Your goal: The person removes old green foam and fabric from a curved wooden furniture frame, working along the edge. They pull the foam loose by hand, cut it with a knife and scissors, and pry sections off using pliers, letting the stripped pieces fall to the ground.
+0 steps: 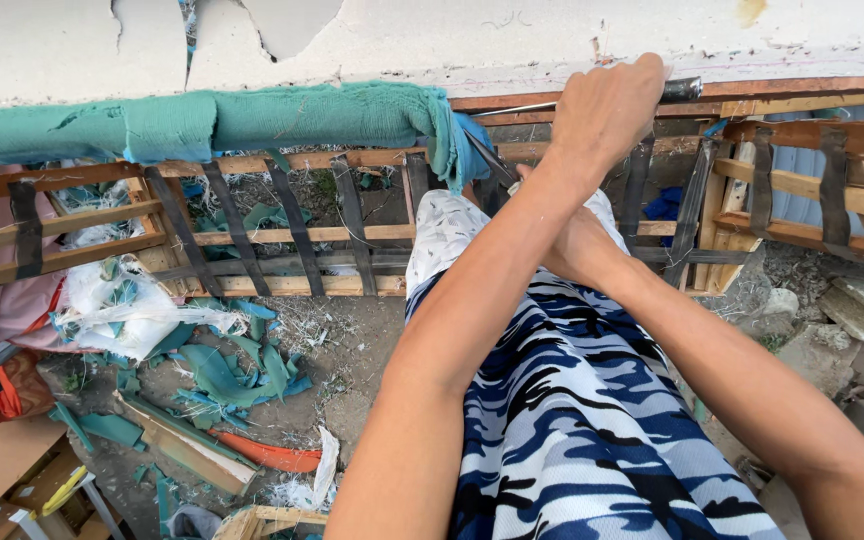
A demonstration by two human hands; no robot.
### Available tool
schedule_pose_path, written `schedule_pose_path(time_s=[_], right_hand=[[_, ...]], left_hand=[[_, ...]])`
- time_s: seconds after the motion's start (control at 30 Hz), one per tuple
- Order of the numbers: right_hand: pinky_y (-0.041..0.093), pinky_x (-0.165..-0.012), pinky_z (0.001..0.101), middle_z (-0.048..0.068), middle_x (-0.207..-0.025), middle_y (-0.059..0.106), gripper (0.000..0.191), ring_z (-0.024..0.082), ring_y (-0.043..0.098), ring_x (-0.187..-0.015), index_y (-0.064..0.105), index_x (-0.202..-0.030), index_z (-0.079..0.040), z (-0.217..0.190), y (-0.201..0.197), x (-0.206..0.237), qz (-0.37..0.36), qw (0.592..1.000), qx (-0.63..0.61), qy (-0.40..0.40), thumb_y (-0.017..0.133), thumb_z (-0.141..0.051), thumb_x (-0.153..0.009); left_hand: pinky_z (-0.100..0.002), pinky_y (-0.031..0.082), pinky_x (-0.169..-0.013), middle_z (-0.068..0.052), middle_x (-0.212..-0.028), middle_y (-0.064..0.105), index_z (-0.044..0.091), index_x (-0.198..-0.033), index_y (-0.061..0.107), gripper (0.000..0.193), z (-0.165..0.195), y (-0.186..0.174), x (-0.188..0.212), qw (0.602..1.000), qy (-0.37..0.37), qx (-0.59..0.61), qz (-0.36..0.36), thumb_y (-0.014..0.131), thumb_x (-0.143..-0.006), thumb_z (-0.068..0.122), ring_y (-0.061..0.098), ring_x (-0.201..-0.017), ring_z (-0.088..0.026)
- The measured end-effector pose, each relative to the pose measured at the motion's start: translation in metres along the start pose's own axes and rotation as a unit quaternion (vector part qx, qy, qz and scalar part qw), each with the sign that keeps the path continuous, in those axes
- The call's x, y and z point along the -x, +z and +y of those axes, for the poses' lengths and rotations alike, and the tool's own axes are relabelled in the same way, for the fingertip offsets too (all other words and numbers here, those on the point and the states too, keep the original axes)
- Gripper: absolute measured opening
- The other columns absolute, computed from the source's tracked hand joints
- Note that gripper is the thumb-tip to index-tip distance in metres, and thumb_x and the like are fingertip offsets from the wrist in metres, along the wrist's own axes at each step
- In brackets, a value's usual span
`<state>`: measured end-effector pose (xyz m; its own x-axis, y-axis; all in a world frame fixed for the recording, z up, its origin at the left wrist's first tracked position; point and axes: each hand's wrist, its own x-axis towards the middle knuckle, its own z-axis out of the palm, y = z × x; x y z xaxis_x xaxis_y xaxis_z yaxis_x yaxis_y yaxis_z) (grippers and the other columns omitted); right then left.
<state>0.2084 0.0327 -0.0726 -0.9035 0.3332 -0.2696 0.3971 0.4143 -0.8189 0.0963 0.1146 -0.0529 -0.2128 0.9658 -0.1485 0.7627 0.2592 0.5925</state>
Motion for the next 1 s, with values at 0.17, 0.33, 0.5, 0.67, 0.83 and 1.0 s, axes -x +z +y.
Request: schedule_pose_path(time_s=[0.17,0.33,0.5,0.67,0.83,1.0], right_hand=[[0.053,-0.100,0.0475,0.028,-0.123,0.068,0.034,0.043,0.065,-0.119,0.060,-0.126,0.001,0.009,-0.015,0.001,-0.093,0.980,-0.074,0.158,0.060,-0.014,-0.096],[0.049,-0.100,0.0505,0.027,-0.133,0.060,0.046,0.046,0.060,-0.116,0.055,-0.135,-0.006,0.019,-0.054,0.010,-0.175,0.959,0.041,0.218,0.059,-0.017,-0.091],[0.046,-0.100,0.0494,0.030,-0.136,0.055,0.071,0.046,0.056,-0.121,0.035,-0.152,-0.004,0.025,-0.080,0.006,-0.176,0.964,0.021,0.197,0.062,-0.017,-0.087],[0.051,-0.094,0.0509,0.031,-0.121,0.065,0.070,0.045,0.063,-0.112,0.038,-0.152,-0.005,0.025,-0.081,-0.038,-0.207,0.963,0.034,0.170,0.062,-0.016,-0.087],[0.053,-0.088,0.0537,0.029,-0.107,0.070,0.060,0.045,0.068,-0.102,0.046,-0.143,-0.005,0.012,-0.092,-0.078,-0.275,0.942,0.097,0.166,0.063,-0.018,-0.088],[0.055,-0.075,0.0493,0.020,-0.099,0.071,0.036,0.038,0.071,-0.089,0.056,-0.127,-0.003,-0.013,-0.102,-0.075,-0.163,0.921,0.352,0.037,0.062,-0.020,-0.096]], left_hand=[[-0.049,0.052,-0.060,-0.014,-0.066,0.069,0.006,-0.089,0.062,0.015,-0.012,-0.006,0.018,0.998,0.048,0.030,0.008,0.068,-0.082,0.018,0.070,-0.064,-0.035],[-0.044,0.046,-0.067,-0.011,-0.069,0.063,0.009,-0.087,0.063,0.020,-0.043,-0.033,0.083,0.978,0.176,0.088,0.073,0.070,-0.097,0.025,0.061,-0.067,-0.031],[-0.045,0.051,-0.083,-0.008,-0.076,0.052,0.006,-0.078,0.056,0.030,-0.085,-0.071,0.151,0.956,0.255,0.144,0.030,0.081,-0.090,0.016,0.056,-0.078,-0.028],[-0.047,0.054,-0.105,-0.009,-0.077,0.050,0.006,-0.077,0.053,0.032,-0.087,-0.065,0.165,0.962,0.233,0.133,0.049,0.080,-0.090,0.019,0.059,-0.081,-0.027],[-0.041,0.055,-0.078,-0.002,-0.067,0.044,0.011,-0.072,0.051,0.041,-0.044,-0.079,0.159,0.922,0.324,0.181,0.109,0.083,-0.088,0.031,0.052,-0.068,-0.025],[-0.034,0.041,-0.055,0.001,-0.064,0.043,0.013,-0.071,0.051,0.045,0.004,-0.115,0.191,0.938,0.281,0.151,0.136,0.086,-0.088,0.034,0.051,-0.059,-0.018]])
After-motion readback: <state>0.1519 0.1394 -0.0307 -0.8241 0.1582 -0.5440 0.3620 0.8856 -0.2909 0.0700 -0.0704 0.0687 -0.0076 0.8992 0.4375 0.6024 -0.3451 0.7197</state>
